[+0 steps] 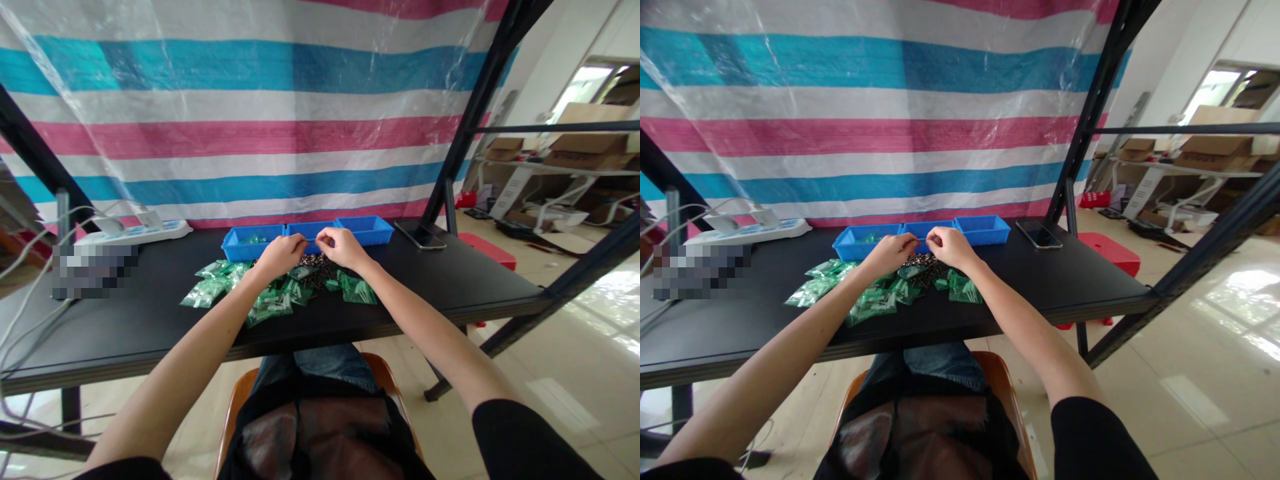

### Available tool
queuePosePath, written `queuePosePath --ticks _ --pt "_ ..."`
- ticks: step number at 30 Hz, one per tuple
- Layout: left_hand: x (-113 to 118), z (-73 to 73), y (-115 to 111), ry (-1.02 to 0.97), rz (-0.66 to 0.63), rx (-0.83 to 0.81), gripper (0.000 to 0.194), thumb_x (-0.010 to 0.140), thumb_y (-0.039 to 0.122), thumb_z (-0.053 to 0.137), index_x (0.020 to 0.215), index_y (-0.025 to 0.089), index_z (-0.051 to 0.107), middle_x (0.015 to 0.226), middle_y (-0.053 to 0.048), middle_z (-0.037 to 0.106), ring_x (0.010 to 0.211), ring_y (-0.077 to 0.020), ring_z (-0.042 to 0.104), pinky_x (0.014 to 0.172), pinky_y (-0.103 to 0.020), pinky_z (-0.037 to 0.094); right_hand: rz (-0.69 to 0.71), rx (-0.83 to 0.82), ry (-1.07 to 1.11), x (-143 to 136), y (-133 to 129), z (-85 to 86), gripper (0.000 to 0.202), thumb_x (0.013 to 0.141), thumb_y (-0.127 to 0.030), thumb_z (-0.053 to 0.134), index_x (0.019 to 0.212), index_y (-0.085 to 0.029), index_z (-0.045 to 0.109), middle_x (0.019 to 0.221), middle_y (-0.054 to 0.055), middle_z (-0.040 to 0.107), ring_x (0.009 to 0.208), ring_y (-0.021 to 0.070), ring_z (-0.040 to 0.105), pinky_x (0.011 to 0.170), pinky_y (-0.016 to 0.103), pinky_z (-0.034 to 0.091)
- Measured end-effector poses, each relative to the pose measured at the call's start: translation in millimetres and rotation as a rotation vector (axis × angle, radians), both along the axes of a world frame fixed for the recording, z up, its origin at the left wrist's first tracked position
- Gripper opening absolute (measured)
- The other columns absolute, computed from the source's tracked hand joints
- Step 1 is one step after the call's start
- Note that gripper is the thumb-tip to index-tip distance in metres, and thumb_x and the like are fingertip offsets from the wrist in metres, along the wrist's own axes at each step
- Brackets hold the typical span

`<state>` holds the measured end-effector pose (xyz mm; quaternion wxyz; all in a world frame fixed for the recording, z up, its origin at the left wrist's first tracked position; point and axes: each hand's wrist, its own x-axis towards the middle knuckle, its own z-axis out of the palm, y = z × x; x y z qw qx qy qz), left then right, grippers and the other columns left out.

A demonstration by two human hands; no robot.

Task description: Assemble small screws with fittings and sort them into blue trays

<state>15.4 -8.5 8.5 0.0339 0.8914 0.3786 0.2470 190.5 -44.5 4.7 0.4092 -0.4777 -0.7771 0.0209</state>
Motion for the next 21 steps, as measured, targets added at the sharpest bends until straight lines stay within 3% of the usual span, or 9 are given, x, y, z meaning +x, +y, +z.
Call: queuePosePath --ticks 21 --pt "2.1 -1.1 -2.8 0.051 0.013 -0.005 0.030 0.089 0.030 0.036 0.094 0.018 0.062 0.082 -0.006 0.068 0.078 -0.0213 0.064 0.064 -0.026 0.041 0.021 -0.035 -0.013 -2.7 1.9 -4.2 0.005 0.076 -0.017 0.054 0.077 -0.016 0.059 0.060 -0.002 0.055 0.056 0.0110 0.050 0.057 0.023 0.036"
